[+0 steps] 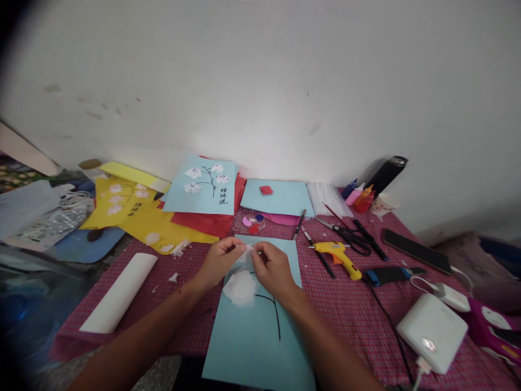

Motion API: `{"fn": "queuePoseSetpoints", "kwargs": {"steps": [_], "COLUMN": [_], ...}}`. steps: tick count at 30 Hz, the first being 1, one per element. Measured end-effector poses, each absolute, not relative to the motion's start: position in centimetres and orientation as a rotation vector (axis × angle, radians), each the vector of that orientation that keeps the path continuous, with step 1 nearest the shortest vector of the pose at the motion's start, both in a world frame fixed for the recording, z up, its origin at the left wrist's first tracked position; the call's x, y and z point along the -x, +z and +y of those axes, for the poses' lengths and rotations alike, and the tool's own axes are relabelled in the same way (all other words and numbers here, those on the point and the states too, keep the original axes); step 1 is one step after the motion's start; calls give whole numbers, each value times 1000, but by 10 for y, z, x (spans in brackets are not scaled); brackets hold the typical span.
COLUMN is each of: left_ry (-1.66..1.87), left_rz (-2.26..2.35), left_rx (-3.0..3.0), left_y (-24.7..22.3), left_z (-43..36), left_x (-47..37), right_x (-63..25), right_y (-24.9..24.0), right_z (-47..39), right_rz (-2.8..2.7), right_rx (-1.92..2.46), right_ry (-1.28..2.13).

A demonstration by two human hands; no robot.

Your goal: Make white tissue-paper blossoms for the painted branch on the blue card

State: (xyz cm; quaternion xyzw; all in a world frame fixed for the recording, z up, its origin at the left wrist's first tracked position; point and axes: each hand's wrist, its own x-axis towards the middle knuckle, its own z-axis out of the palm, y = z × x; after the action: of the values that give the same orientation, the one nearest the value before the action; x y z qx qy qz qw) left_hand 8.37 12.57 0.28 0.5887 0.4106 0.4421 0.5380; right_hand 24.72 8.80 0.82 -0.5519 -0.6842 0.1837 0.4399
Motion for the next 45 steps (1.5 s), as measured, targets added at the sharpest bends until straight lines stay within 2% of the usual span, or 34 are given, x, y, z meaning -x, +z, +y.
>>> {"fn": "queuePoseSetpoints", "kwargs": {"steps": [10,16,33,38,45], "left_ry": [1129,1093,1046,1052,1136], "left_rz": [986,979,913,922,1019], "left_rx": [-1812,-1722,-1284,-1306,-1690], "left_y": [16,12,6,2,6], "left_z": [118,121,124,125,121], "left_x": [-83,-84,-86,-86,-85], "right_x": [-245,-248,-249,-249,-254], "right_y": [16,12,9,11,6], "right_z": [86,89,94,94,96], "right_rz": [-1752,-1701,-1197,-1279,-1433], "right_rx": [1323,1353,1226,1179,1235], "right_ry": [477,462,1069,1085,1001]}}
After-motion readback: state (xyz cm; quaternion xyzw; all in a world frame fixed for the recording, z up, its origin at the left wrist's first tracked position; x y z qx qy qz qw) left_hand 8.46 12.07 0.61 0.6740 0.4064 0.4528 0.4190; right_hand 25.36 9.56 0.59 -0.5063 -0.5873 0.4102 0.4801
